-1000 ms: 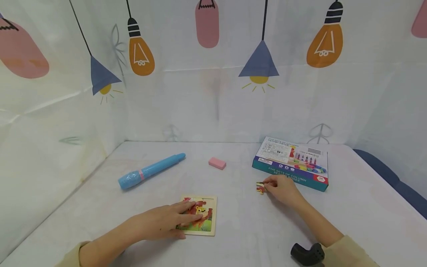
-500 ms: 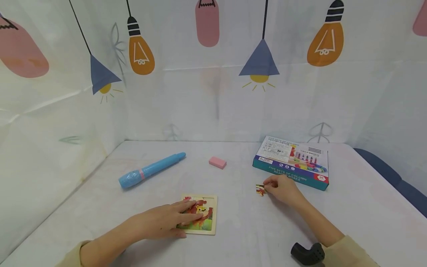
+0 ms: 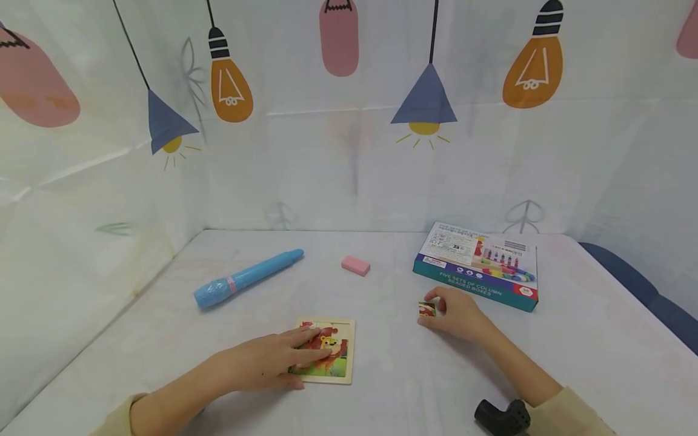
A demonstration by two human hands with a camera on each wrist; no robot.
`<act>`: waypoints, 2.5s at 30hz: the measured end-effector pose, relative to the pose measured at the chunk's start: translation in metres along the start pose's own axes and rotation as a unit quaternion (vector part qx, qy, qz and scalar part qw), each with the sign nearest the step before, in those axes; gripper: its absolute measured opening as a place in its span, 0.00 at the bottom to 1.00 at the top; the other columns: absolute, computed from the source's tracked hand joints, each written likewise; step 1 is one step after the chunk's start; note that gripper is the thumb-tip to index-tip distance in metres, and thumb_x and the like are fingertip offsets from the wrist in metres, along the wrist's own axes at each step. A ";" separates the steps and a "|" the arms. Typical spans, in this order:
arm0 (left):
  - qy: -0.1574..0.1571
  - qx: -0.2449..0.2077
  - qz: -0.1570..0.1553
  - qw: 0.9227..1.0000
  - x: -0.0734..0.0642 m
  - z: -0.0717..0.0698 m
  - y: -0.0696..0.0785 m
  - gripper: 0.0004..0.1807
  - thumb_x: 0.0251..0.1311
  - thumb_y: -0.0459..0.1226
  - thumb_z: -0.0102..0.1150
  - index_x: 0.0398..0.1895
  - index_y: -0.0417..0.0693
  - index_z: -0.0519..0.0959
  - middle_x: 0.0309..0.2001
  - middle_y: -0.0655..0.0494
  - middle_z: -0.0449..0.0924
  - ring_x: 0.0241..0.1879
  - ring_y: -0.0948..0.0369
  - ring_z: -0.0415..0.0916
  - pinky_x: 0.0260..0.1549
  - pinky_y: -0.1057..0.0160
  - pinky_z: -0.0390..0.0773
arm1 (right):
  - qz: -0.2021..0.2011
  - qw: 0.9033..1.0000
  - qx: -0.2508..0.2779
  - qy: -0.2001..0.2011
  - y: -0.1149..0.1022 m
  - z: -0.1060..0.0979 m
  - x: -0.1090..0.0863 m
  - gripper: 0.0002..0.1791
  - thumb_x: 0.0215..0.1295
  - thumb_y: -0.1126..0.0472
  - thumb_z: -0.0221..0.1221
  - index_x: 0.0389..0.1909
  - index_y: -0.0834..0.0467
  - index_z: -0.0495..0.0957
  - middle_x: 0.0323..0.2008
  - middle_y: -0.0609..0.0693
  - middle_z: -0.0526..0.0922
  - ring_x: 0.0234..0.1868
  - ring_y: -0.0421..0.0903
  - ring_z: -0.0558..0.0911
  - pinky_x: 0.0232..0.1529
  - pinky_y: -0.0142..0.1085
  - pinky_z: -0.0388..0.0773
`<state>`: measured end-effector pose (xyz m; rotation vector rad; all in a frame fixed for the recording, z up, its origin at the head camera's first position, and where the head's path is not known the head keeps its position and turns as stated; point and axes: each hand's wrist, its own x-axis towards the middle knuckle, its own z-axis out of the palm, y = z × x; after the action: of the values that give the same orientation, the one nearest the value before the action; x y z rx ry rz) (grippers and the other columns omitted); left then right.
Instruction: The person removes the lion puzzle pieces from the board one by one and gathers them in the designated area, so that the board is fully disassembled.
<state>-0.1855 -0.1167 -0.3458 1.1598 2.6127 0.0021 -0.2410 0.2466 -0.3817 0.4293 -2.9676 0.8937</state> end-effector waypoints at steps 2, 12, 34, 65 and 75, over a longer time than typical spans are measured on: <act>-0.001 0.000 -0.001 1.000 0.000 0.000 0.000 0.32 0.58 0.54 0.52 0.67 0.73 0.57 0.69 0.56 0.53 0.66 0.58 0.53 0.53 0.53 0.68 | -0.007 1.000 -0.003 0.002 0.000 0.001 0.000 0.27 0.50 0.45 0.66 0.47 0.57 0.76 0.26 0.46 0.70 0.29 0.43 0.68 0.26 0.33 0.65; -0.001 0.006 0.000 1.000 0.001 0.001 -0.001 0.32 0.58 0.54 0.52 0.67 0.72 0.57 0.69 0.56 0.53 0.66 0.58 0.52 0.53 0.53 0.68 | -0.021 0.999 -0.024 0.005 -0.002 -0.002 -0.001 0.22 0.51 0.47 0.66 0.43 0.55 0.77 0.31 0.47 0.72 0.33 0.45 0.69 0.30 0.36 0.68; 0.004 0.006 -0.001 1.000 0.003 0.000 -0.003 0.32 0.58 0.54 0.52 0.67 0.72 0.57 0.69 0.56 0.53 0.66 0.58 0.52 0.53 0.51 0.68 | -0.073 0.995 -0.074 0.003 -0.006 -0.012 0.001 0.17 0.52 0.49 0.65 0.39 0.55 0.79 0.36 0.49 0.75 0.39 0.48 0.71 0.39 0.44 0.73; 0.007 0.018 0.000 1.000 0.003 0.002 -0.002 0.32 0.57 0.55 0.52 0.67 0.72 0.59 0.68 0.55 0.55 0.65 0.58 0.56 0.52 0.55 0.70 | -0.147 0.988 -0.056 0.000 -0.064 0.014 -0.009 0.22 0.57 0.53 0.62 0.51 0.56 0.74 0.51 0.52 0.71 0.52 0.50 0.67 0.49 0.47 0.72; 0.012 0.026 0.005 1.000 0.000 0.006 -0.001 0.32 0.57 0.56 0.51 0.67 0.74 0.58 0.68 0.56 0.55 0.63 0.57 0.60 0.49 0.56 0.72 | -0.187 0.980 -0.064 -0.012 -0.088 0.033 -0.010 0.20 0.59 0.51 0.61 0.50 0.56 0.75 0.51 0.49 0.72 0.53 0.48 0.67 0.49 0.46 0.72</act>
<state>-0.1846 -0.1175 -0.3513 1.1983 2.6430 -0.0497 -0.2064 0.1608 -0.3628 0.9550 -2.7966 0.6568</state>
